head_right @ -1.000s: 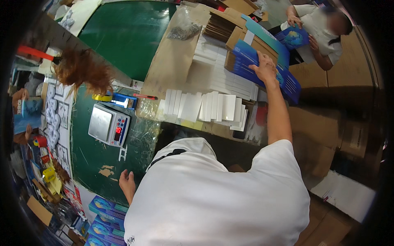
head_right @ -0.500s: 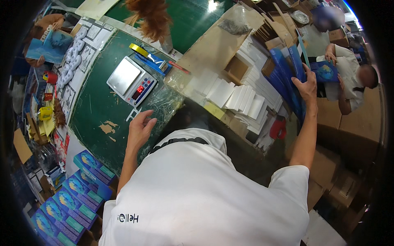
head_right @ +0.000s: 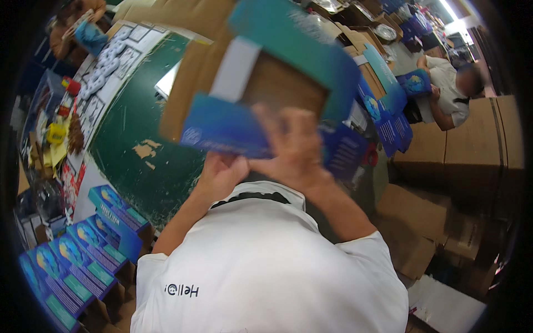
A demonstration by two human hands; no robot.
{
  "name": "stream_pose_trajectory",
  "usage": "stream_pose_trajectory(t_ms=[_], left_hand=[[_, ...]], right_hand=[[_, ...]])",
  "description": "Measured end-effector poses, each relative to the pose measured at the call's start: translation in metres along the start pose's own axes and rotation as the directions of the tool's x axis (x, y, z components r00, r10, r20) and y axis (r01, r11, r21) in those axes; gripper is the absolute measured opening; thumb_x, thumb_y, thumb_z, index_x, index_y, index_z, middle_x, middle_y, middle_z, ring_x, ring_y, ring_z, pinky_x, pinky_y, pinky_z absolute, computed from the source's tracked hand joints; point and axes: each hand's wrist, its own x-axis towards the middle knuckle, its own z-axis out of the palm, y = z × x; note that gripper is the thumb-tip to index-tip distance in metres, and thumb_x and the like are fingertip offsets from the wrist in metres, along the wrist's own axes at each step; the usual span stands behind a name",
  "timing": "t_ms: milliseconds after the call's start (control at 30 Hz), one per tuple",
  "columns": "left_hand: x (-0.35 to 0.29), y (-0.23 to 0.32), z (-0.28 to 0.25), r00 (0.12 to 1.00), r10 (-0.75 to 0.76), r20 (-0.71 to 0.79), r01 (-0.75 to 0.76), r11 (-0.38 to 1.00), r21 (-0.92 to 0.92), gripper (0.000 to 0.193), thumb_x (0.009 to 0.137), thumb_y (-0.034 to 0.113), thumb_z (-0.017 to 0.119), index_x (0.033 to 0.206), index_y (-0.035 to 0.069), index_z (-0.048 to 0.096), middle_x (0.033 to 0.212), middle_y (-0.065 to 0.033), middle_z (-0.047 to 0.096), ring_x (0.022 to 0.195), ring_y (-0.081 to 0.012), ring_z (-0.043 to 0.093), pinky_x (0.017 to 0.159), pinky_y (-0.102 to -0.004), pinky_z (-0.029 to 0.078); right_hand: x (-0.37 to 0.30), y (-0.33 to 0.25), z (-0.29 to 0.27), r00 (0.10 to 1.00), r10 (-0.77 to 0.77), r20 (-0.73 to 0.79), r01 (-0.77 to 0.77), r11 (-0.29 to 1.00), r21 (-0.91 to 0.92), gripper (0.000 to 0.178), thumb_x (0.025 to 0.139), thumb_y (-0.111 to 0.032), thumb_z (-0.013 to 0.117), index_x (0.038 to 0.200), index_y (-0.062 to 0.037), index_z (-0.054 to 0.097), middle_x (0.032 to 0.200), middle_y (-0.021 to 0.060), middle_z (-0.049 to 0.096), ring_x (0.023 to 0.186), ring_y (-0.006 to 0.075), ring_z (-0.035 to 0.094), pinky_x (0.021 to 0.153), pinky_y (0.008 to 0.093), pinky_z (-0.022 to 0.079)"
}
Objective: The person assembles blue cardboard boxes at a workbench, folds the flaps, and places white rectangular items inside. The person uses a digital scale to weigh items and a tape dispenser to seal the boxes, then stacks the finished boxes.
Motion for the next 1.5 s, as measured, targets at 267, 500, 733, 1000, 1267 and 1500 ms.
stream_pose_trajectory(t_ms=[267,500,733,1000,1267,1500], left_hand=[[-0.097,0.006,-0.098,0.877,0.092,-0.471,-0.224,0.947,-0.231,0.020,0.113,0.019,0.068,0.132,0.011,0.067,0.123,-0.0030,0.073,0.116,-0.0192,0.071,0.102,-0.0413,0.060],[-0.138,0.001,-0.104,0.489,0.101,-0.866,-0.078,0.994,0.072,0.045,0.104,0.026,0.083,0.140,0.009,0.062,0.113,-0.0028,0.072,0.101,-0.0181,0.070,0.086,-0.0349,0.059],[-0.110,0.014,-0.064,0.341,0.786,-0.517,0.553,0.277,0.786,0.064,0.085,0.029,0.095,0.135,-0.001,0.068,0.128,-0.0200,0.069,0.121,-0.0423,0.064,0.102,-0.0494,0.052],[-0.100,-0.014,-0.051,0.349,0.271,-0.897,0.584,0.686,0.434,0.042,0.087,0.027,0.091,0.109,-0.004,0.073,0.091,-0.0136,0.071,0.082,-0.0282,0.067,0.078,-0.0430,0.055],[-0.126,-0.046,-0.008,0.273,-0.242,-0.931,0.094,0.970,-0.225,0.039,0.115,0.041,0.065,0.100,0.005,0.070,0.085,-0.0042,0.071,0.072,-0.0149,0.068,0.066,-0.0326,0.057],[-0.166,-0.061,0.020,0.537,-0.036,-0.843,-0.089,0.991,-0.100,0.028,0.113,0.029,0.068,0.105,0.002,0.071,0.089,-0.0069,0.073,0.076,-0.0165,0.070,0.072,-0.0325,0.059]], right_hand=[[0.076,-0.007,0.033,0.958,-0.033,-0.284,0.094,0.974,0.207,0.055,0.091,-0.048,0.087,0.124,-0.0046,0.079,0.130,0.0177,0.070,0.119,0.0399,0.067,0.104,0.0494,0.055],[0.156,-0.009,0.106,0.914,-0.139,0.380,-0.159,0.739,0.655,0.045,0.099,-0.046,0.076,0.109,-0.0019,0.076,0.089,0.0218,0.075,0.087,0.0408,0.074,0.078,0.0506,0.053],[0.115,-0.041,0.116,0.890,-0.255,0.379,-0.073,0.738,0.671,0.033,0.100,-0.040,0.077,0.106,-0.0072,0.074,0.079,0.0193,0.073,0.077,0.0419,0.074,0.070,0.0518,0.054],[0.106,-0.029,0.173,0.842,-0.469,0.265,0.125,0.648,0.751,0.050,0.094,-0.023,0.081,0.142,-0.0181,0.068,0.109,0.0116,0.074,0.096,0.0327,0.074,0.077,0.0425,0.056],[0.069,-0.050,0.188,0.527,-0.844,0.097,0.528,0.415,0.741,0.120,0.063,-0.039,0.101,0.169,-0.0284,0.045,0.157,0.0245,0.048,0.142,0.0449,0.050,0.117,0.0552,0.041],[0.061,-0.065,0.173,0.517,-0.852,0.087,0.545,0.406,0.734,0.123,0.058,-0.026,0.097,0.169,-0.0217,0.046,0.157,0.0252,0.046,0.138,0.0479,0.051,0.116,0.0564,0.041]])
